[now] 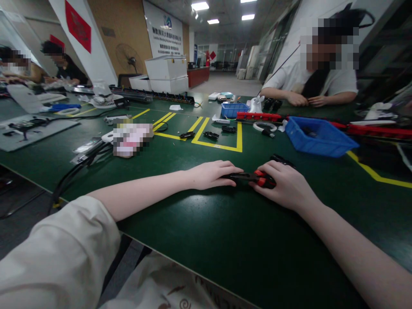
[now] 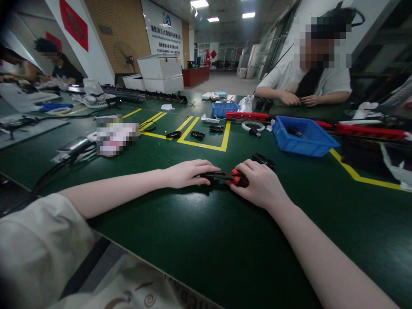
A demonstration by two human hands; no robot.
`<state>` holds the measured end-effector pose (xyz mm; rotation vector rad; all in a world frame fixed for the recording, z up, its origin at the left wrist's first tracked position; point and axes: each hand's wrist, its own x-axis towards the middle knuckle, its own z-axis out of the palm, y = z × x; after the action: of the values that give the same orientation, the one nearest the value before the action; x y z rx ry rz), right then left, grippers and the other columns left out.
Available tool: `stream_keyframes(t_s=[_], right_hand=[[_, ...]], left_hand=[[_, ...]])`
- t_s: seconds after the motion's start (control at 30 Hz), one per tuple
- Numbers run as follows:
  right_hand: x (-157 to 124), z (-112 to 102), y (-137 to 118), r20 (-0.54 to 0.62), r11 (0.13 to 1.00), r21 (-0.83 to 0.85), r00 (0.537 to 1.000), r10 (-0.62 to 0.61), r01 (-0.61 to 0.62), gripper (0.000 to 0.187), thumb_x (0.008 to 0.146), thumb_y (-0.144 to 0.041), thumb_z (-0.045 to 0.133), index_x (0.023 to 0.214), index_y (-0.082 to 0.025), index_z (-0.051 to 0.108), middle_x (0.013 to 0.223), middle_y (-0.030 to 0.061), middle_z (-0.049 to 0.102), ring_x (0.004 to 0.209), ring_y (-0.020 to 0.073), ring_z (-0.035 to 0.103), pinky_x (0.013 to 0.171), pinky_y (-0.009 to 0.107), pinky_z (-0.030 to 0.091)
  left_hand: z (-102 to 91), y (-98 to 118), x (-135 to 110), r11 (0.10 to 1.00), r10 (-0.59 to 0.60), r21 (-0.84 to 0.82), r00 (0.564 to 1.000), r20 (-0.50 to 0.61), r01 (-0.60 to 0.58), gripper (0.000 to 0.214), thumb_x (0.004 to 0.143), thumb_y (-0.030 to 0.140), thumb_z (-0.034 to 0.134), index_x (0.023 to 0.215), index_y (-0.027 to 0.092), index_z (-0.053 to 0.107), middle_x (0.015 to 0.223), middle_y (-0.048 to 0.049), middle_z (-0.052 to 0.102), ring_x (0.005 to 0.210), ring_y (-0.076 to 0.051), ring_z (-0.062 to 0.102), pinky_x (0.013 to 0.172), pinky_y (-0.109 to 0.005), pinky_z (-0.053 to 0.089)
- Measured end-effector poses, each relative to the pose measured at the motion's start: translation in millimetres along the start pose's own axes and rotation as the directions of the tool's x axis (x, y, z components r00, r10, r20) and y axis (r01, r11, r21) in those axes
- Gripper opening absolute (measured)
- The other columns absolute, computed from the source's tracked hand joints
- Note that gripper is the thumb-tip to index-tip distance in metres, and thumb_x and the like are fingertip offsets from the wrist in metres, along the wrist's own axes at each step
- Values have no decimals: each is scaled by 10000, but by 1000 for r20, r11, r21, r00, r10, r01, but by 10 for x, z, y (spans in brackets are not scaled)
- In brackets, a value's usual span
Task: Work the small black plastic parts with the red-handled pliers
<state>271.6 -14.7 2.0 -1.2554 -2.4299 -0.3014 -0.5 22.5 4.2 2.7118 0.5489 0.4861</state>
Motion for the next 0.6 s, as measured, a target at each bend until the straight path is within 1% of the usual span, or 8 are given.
stream_keyframes(t_s=[0.2, 0.3, 0.43, 0.6], right_hand=[[-5, -3, -8, -2, 999, 41, 1000, 10, -10, 286, 822, -485, 585, 893, -210, 622, 897, 81, 660, 705, 209, 611, 633, 345, 465], [-3, -10, -16, 10, 999, 49, 1000, 12, -12, 299, 826, -496, 576, 897, -209, 618, 881, 79, 653, 704, 209, 606, 640, 348, 474], [2, -14, -22, 40, 999, 42, 999, 25, -26, 308, 826, -505, 572, 883, -205, 611, 879, 84, 652, 716, 218, 607, 639, 352, 477], [13, -15, -20, 53, 999, 33, 998, 21, -23, 303, 827, -507, 575, 870, -208, 602, 863, 77, 647, 701, 212, 601, 633, 348, 474]], left_hand=[[-4, -15, 0, 1000, 5, -12, 1000, 3, -5, 460, 990, 392, 508, 1415, 219, 476, 1319, -122, 560, 1184, -244, 555, 996, -383, 448], [-4, -19, -4, 1000, 15, -13, 1000, 0, -15, 461, 982, 393, 523, 1408, 220, 489, 1317, -123, 562, 1183, -246, 557, 996, -388, 449], [-5, -18, -9, 999, 35, -5, 999, -2, -35, 473, 978, 415, 522, 1391, 186, 501, 1331, -139, 556, 1186, -248, 558, 1005, -387, 450], [5, -20, -5, 999, 23, 25, 1000, -1, -23, 525, 944, 422, 577, 1392, 163, 484, 1343, -145, 554, 1203, -255, 551, 1021, -389, 443]])
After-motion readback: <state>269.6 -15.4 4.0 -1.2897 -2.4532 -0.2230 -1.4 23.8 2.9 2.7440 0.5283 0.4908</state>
